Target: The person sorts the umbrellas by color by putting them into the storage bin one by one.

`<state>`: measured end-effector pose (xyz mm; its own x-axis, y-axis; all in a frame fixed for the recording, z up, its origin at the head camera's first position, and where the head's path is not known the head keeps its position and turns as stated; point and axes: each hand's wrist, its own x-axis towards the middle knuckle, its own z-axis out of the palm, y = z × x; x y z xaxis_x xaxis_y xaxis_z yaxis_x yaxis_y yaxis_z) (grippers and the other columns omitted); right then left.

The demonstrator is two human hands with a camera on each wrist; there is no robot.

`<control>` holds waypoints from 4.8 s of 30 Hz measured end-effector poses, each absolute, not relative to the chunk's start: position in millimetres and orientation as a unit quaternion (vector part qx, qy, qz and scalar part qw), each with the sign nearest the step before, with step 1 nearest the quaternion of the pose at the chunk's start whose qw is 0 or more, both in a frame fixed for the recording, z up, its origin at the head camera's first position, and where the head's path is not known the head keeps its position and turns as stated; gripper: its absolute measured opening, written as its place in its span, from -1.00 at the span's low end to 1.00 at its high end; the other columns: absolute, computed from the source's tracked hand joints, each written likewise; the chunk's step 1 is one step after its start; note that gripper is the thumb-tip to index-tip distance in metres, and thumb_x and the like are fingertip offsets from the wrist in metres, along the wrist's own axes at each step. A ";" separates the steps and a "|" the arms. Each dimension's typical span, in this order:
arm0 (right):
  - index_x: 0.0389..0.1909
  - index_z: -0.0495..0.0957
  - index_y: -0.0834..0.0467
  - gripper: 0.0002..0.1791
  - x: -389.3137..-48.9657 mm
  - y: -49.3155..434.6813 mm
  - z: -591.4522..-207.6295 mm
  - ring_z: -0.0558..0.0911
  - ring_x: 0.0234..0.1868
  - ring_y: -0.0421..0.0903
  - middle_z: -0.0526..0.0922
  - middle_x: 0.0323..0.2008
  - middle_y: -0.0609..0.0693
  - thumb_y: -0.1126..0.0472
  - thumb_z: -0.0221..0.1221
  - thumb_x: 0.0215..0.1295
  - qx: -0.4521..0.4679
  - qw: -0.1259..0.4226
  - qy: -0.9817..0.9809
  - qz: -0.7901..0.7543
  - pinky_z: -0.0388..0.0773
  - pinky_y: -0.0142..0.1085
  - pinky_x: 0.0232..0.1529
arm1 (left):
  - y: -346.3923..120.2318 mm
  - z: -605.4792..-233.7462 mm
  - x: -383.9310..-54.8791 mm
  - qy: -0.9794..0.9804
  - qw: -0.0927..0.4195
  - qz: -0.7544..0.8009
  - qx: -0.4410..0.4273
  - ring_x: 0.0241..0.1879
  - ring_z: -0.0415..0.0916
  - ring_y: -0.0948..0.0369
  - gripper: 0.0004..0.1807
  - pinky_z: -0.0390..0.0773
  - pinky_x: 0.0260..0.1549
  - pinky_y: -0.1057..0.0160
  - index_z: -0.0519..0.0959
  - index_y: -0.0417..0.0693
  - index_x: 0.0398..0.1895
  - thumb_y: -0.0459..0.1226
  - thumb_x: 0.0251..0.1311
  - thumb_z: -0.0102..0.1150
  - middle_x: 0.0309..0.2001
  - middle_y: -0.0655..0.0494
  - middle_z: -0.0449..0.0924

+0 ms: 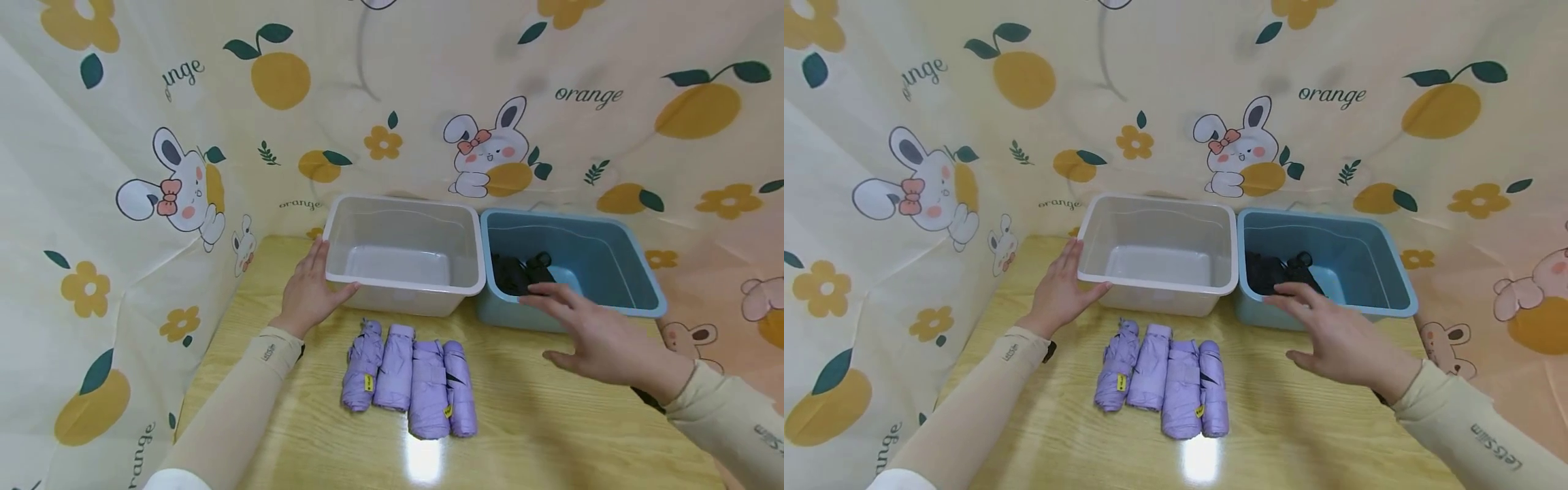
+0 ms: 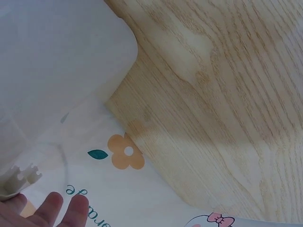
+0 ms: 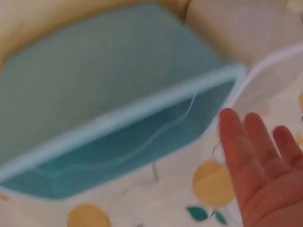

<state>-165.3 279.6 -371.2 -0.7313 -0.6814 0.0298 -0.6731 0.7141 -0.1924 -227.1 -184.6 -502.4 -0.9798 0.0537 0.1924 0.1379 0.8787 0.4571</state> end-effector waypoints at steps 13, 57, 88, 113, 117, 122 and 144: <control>0.46 0.27 -0.04 0.01 -107.0 253.9 -448.8 0.61 -0.26 -0.24 0.27 0.37 0.10 0.09 0.55 -0.06 -0.338 0.134 0.916 -0.169 0.62 -0.27 -0.35 | -184.9 -501.5 -225.9 -0.966 0.086 -0.240 -0.049 0.42 0.10 -0.20 0.18 0.42 0.11 -0.24 -0.01 -0.08 0.59 0.42 0.08 0.12 0.60 -0.01 -0.18; 0.45 0.28 0.19 0.21 -100.8 190.6 -551.5 0.61 -0.22 -0.02 0.03 0.43 0.34 0.07 0.64 -0.34 -0.257 0.169 0.928 -0.211 0.64 -0.19 -0.19 | -184.4 -502.8 -226.1 -0.964 0.078 -0.250 -0.047 0.43 0.08 -0.23 0.19 0.46 0.08 -0.24 -0.05 -0.06 0.60 0.42 0.09 0.11 0.61 0.02 -0.22; 0.45 0.26 0.13 0.21 -97.3 192.9 -561.3 0.62 -0.21 -0.02 0.04 0.42 0.34 0.05 0.65 -0.35 -0.257 0.157 0.926 -0.228 0.64 -0.20 -0.19 | -184.9 -505.5 -225.2 -0.963 0.085 -0.253 -0.046 0.41 0.13 -0.22 0.17 0.50 0.02 -0.24 -0.01 -0.06 0.60 0.39 0.08 0.15 0.60 -0.01 -0.17; 0.44 0.26 0.10 0.23 -98.1 195.0 -564.2 0.62 -0.19 0.00 0.05 0.40 0.32 0.03 0.65 -0.37 -0.256 0.156 0.925 -0.232 0.63 -0.20 -0.18 | -185.9 -504.8 -225.8 -0.962 0.082 -0.256 -0.047 0.41 0.13 -0.19 0.17 0.49 0.05 -0.21 -0.01 -0.07 0.59 0.39 0.08 0.15 0.60 0.02 -0.20; 0.44 0.25 0.11 0.22 -97.9 196.8 -565.4 0.62 -0.21 -0.01 0.05 0.39 0.33 0.06 0.65 -0.37 -0.261 0.146 0.924 -0.238 0.63 -0.22 -0.20 | -185.2 -504.2 -226.4 -0.962 0.087 -0.253 -0.049 0.40 0.15 -0.20 0.18 0.52 0.00 -0.21 0.00 -0.09 0.59 0.40 0.08 0.15 0.59 -0.02 -0.16; 0.44 0.26 0.11 0.22 -96.9 197.5 -563.3 0.61 -0.21 -0.01 0.08 0.37 0.32 0.07 0.65 -0.38 -0.264 0.136 0.923 -0.244 0.63 -0.22 -0.20 | -184.8 -505.5 -227.2 -0.962 0.091 -0.253 -0.051 0.40 0.15 -0.21 0.17 0.52 -0.01 -0.21 0.00 -0.08 0.59 0.40 0.08 0.15 0.59 -0.03 -0.15; 0.44 0.29 0.07 0.19 -93.9 203.9 -562.5 0.60 -0.18 -0.01 0.11 0.36 0.25 0.02 0.65 -0.35 -0.262 0.132 0.924 -0.244 0.63 -0.18 -0.18 | -186.1 -505.4 -226.8 -0.961 0.095 -0.253 -0.052 0.40 0.16 -0.17 0.17 0.53 -0.02 -0.20 0.00 -0.06 0.59 0.39 0.08 0.16 0.60 -0.01 -0.16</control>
<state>-93.9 203.9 -562.5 -0.8280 -0.5485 -0.1169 -0.4191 0.7436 -0.5210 -226.8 -186.1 -505.4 -0.9766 0.0520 0.2087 0.1480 0.8664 0.4769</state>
